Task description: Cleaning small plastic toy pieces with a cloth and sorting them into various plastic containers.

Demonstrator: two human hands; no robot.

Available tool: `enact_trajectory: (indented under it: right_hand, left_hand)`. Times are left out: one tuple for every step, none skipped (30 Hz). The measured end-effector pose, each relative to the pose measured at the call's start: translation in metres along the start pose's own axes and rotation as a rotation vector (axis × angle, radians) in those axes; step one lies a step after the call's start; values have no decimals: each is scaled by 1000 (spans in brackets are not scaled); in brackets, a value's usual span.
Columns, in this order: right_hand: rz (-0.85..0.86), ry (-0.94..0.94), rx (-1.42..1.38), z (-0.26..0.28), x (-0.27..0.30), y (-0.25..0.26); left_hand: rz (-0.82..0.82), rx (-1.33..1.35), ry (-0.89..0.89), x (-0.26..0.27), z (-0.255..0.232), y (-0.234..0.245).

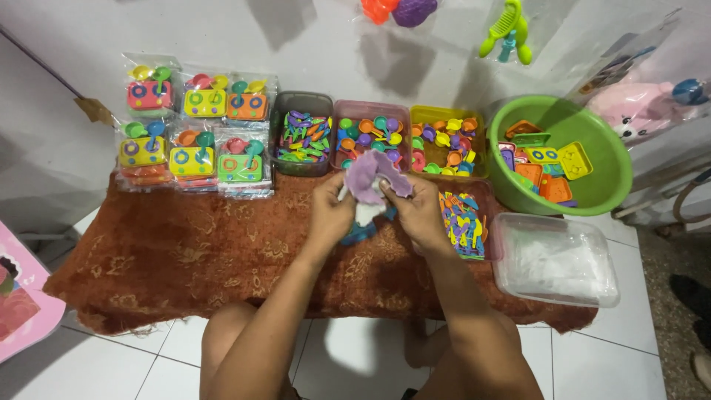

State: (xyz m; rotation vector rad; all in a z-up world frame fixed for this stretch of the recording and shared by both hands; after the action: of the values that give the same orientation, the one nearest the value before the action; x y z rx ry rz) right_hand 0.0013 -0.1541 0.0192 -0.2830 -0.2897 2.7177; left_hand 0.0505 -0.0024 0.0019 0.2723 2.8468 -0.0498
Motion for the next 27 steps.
enact_trajectory:
  right_hand:
    - [0,-1,1,0,0,-2]
    - [-8,-29,-40,-2,0,-3]
    - [-16,-57,-81,-5,1,-5]
    - [-16,-58,-80,-13,-3,1]
    - [-12,2,-62,-16,-7,7]
    - [-8,63,-45,-20,-11,11]
    - [-6,63,-44,-14,-9,7]
    - [-5,72,-54,-7,-7,3]
    - [-4,82,-63,0,-5,-1]
    - [-4,80,-63,-5,-6,-1]
    - [-5,67,-50,-10,-7,-1]
    - [-6,56,-38,-16,-8,-1]
    - [-6,55,-38,-14,-7,-3]
    - [-5,45,-30,-13,-7,-6]
    - [-4,36,-22,-12,-6,-8]
    - [-3,36,-21,-15,-5,-7]
    - [4,31,-42,-19,-5,-6]
    - [12,28,-62,-22,-5,-5]
    - [13,30,-61,-26,-7,-1]
    - [-3,77,-32,-27,-9,5]
    - [-19,125,-3,-28,-11,11]
    - [-15,127,-6,-17,-8,3]
    - [-4,140,2,-5,-4,-5]
    - [6,152,11,6,0,-13]
    - [9,154,7,7,0,-12]
    - [7,159,45,7,0,-11]
    - [6,164,82,8,0,-9]
  left_hand:
    - [0,1,1,-2,5,0]
    - [-7,-11,9,-3,10,1]
    - [-13,-22,17,-4,15,2]
    - [-15,-21,18,-2,9,0]
    - [-9,68,51,0,5,-3]
    - [-3,158,82,1,0,-6]
    - [-5,158,82,1,-4,-6]
    - [-12,209,103,1,-7,-6]
    - [-19,260,123,1,-10,-6]
    - [-20,260,125,1,-8,-4]
    - [-49,220,139,0,-5,0]
    - [-77,179,152,0,-2,4]
    - [-78,179,153,-1,1,5]
    - [-81,106,127,-2,2,6]
    - [-84,32,102,-3,3,8]
    - [-85,32,102,-4,10,9]
    - [-72,26,114,-5,18,9]
    - [-58,21,126,-6,26,9]
    - [-59,22,124,-3,9,9]
    - [-39,113,136,-1,-8,6]
    - [-19,203,147,1,-25,3]
    - [-22,201,143,0,-19,1]
    - [-21,232,128,-1,-14,-1]
    - [-20,263,115,-1,-9,-4]
    - [-21,260,111,-3,-5,0]
    - [-35,169,90,-5,-1,3]
    - [-49,78,68,-7,2,7]
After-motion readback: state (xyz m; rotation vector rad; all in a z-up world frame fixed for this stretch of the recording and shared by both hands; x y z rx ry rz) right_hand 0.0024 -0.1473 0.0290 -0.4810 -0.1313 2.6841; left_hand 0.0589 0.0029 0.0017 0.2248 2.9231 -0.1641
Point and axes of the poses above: each hand's wrist, its own x-axis away from the middle knuckle, its own y-axis out of the back of the hand, z = x × y, the point moved 7 cm from there along -x, towards the middle knuckle, and after that the axes turned 9 degrees about -x, right-handed, at the moved point
